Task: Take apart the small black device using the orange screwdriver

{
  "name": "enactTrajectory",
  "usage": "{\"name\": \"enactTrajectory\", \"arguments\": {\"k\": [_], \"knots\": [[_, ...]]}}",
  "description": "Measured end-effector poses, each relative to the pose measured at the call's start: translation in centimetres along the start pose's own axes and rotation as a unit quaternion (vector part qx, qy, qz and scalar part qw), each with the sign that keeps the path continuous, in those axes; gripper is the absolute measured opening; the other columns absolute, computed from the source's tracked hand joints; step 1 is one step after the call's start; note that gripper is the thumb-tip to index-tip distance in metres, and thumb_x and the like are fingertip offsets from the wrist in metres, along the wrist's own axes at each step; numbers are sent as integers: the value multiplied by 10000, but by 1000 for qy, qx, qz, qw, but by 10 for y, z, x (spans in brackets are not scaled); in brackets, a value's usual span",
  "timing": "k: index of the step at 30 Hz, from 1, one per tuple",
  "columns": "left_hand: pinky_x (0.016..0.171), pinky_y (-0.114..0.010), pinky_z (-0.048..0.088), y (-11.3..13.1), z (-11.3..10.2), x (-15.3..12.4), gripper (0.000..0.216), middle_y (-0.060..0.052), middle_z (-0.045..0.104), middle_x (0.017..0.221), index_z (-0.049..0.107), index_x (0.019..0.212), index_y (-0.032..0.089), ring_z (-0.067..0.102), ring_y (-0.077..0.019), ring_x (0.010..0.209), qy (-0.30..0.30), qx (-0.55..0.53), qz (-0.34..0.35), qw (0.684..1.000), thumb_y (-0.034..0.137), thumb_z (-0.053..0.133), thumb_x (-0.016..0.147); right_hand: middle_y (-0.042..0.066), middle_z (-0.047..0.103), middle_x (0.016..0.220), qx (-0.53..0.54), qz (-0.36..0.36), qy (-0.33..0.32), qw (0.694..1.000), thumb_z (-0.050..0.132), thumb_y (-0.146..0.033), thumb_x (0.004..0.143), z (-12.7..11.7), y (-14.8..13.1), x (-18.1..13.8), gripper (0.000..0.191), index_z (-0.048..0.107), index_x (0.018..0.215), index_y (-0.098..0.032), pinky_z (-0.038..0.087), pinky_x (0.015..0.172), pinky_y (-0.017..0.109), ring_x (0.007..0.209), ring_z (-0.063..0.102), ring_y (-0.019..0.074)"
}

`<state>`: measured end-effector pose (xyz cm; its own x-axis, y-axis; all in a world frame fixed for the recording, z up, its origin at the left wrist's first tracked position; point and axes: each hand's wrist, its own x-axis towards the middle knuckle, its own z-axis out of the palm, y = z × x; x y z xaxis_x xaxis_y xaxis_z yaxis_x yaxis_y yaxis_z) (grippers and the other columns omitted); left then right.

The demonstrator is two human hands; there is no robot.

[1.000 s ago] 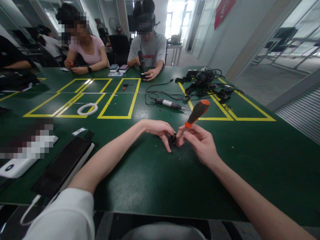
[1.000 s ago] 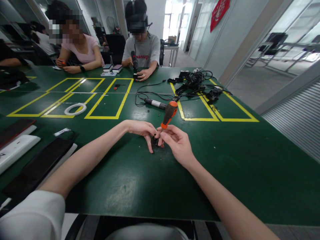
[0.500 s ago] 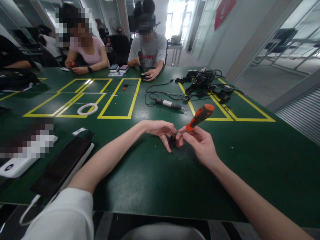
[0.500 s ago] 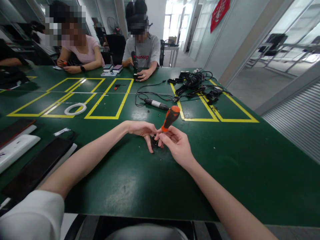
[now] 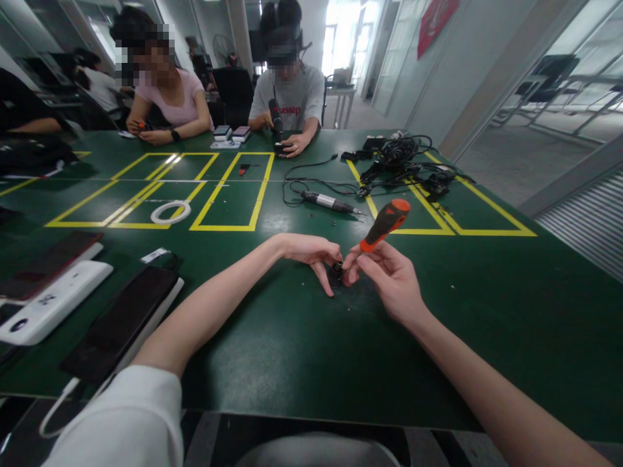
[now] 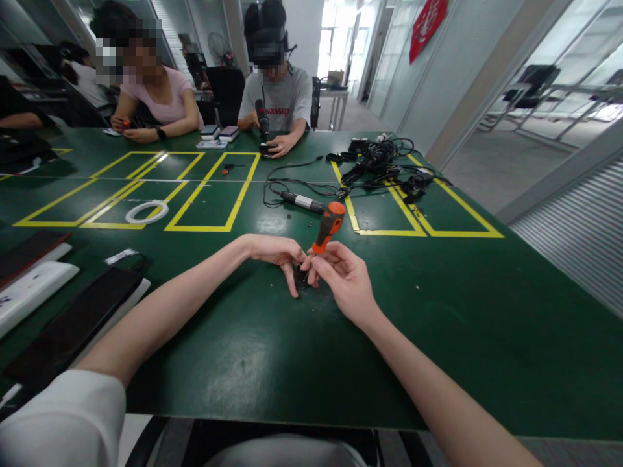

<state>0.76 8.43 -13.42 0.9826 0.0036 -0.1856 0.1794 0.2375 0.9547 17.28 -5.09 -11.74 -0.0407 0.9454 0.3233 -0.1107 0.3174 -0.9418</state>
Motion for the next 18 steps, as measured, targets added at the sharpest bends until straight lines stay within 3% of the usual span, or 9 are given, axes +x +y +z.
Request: {"name": "enactTrajectory", "arguments": {"k": [6,9,12,18], "knots": [[983,-467,631,2,0,-1,333,-108,725,1109,714,1034,101,712,-262,1060,8,7,-36,999,269,522,819,20,737,717,-21,-13,17,1000,811,-499,850,-1,1,1,326,674,823,-204,589,522,302,535,640,144],[1009,-495,618,3,1,-2,318,-102,733,1093,710,1031,104,717,-262,1060,18,10,-42,999,266,533,822,2,686,639,-29,-15,12,999,776,-512,878,-2,3,1,318,731,858,-198,591,526,307,521,629,148],[1017,-512,611,2,1,-2,293,-99,735,1083,705,1014,111,708,-267,1089,16,19,-29,999,262,533,831,20,721,710,-17,-17,6,1000,762,-526,886,-2,2,1,327,745,911,-200,590,526,302,543,644,146],[1044,-534,591,0,-1,-3,315,-107,739,1107,703,1019,104,725,-264,1036,4,33,-19,999,285,521,836,3,749,737,-10,-30,21,999,810,-479,858,1,0,0,314,629,864,-222,590,524,281,524,644,129]]}}
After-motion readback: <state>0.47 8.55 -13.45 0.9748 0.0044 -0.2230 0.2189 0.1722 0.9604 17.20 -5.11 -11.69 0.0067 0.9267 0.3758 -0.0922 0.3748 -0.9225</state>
